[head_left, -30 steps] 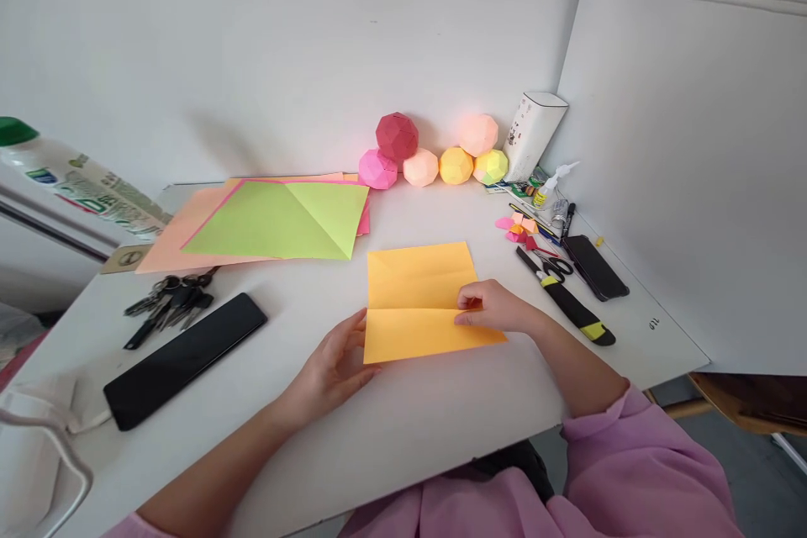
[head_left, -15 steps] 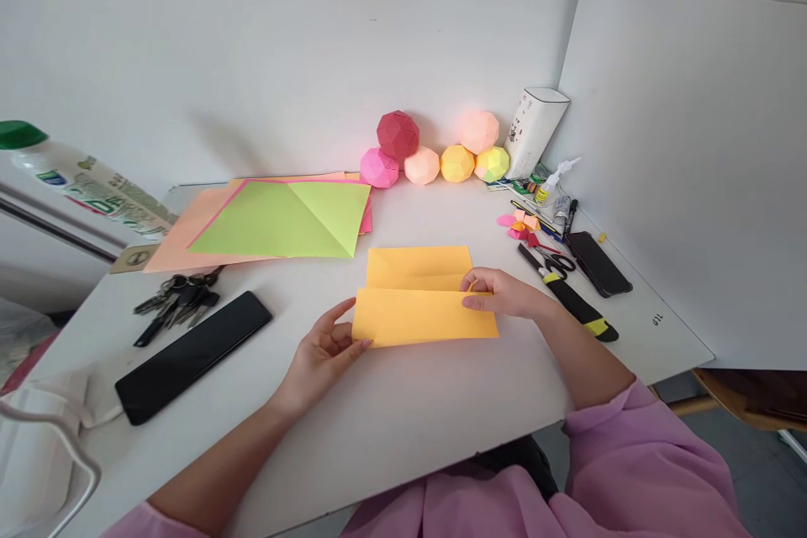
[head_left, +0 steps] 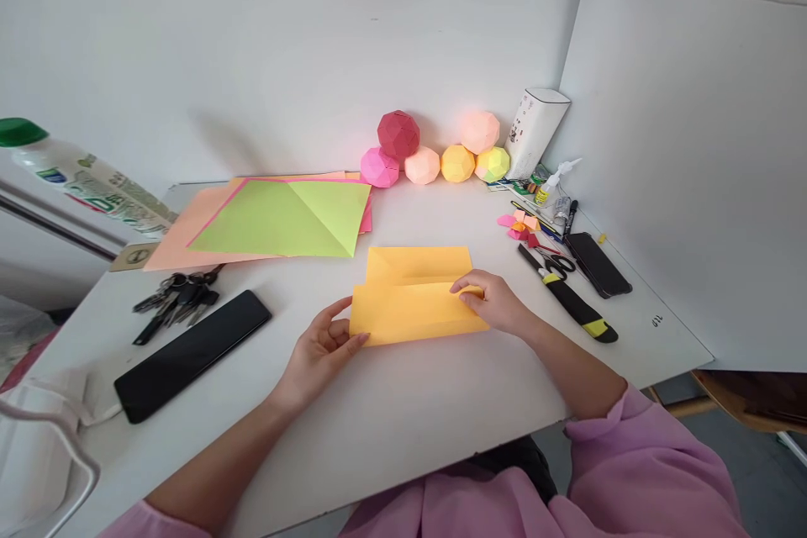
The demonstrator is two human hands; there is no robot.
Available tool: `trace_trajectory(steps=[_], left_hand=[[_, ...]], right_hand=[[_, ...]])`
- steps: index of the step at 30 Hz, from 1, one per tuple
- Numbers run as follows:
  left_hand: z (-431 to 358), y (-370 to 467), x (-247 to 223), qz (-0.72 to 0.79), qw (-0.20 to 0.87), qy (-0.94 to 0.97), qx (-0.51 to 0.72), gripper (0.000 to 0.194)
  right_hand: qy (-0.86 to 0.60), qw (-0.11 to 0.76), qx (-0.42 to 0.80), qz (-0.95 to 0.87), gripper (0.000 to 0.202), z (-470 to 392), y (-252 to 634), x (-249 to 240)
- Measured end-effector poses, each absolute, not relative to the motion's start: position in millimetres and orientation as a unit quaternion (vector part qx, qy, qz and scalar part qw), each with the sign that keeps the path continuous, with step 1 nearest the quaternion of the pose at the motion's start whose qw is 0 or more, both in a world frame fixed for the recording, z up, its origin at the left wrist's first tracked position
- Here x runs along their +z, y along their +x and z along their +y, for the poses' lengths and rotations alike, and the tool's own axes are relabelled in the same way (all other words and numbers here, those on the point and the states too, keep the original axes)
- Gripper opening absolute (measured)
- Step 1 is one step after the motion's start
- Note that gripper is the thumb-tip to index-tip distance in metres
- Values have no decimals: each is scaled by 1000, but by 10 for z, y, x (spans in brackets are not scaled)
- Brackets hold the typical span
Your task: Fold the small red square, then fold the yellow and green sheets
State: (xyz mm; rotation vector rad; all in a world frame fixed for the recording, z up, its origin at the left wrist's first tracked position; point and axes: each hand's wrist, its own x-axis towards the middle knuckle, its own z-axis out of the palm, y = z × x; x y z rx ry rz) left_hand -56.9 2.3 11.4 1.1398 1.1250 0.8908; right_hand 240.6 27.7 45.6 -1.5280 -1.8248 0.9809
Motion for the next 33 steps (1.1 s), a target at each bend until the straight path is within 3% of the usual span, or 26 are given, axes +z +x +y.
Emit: trace_trajectory(steps=[5, 8, 10, 13, 17, 25, 28, 33], left_hand=[[15, -590, 0, 489, 517, 577, 402, 59], [-52, -555, 2, 487, 274, 720, 412, 51], [-144, -491, 34, 440, 104, 809, 375, 60], [-307, -363, 68, 330, 13, 908, 258, 69], [-429, -253, 40, 274, 3, 950, 149, 67], [-544, -244, 7, 277, 40, 951, 133, 66], [-559, -231, -5, 282, 50, 949, 133, 69], [-537, -220, -19, 298, 67, 942, 140, 71]], right_hand=[[-581, 236, 312, -714, 27, 285, 2365, 305], [-580, 203, 291, -733, 31, 259, 2342, 302], [-581, 186, 269, -745, 31, 227, 2308, 320], [-584, 157, 223, -765, 30, 165, 2236, 341], [-599, 93, 186, -773, 31, 86, 2178, 359], [-535, -5, 326, -779, 32, 307, 2357, 685], [-530, -56, 300, -791, 39, 450, 2226, 798], [-521, -37, 294, -800, 31, 603, 1833, 685]])
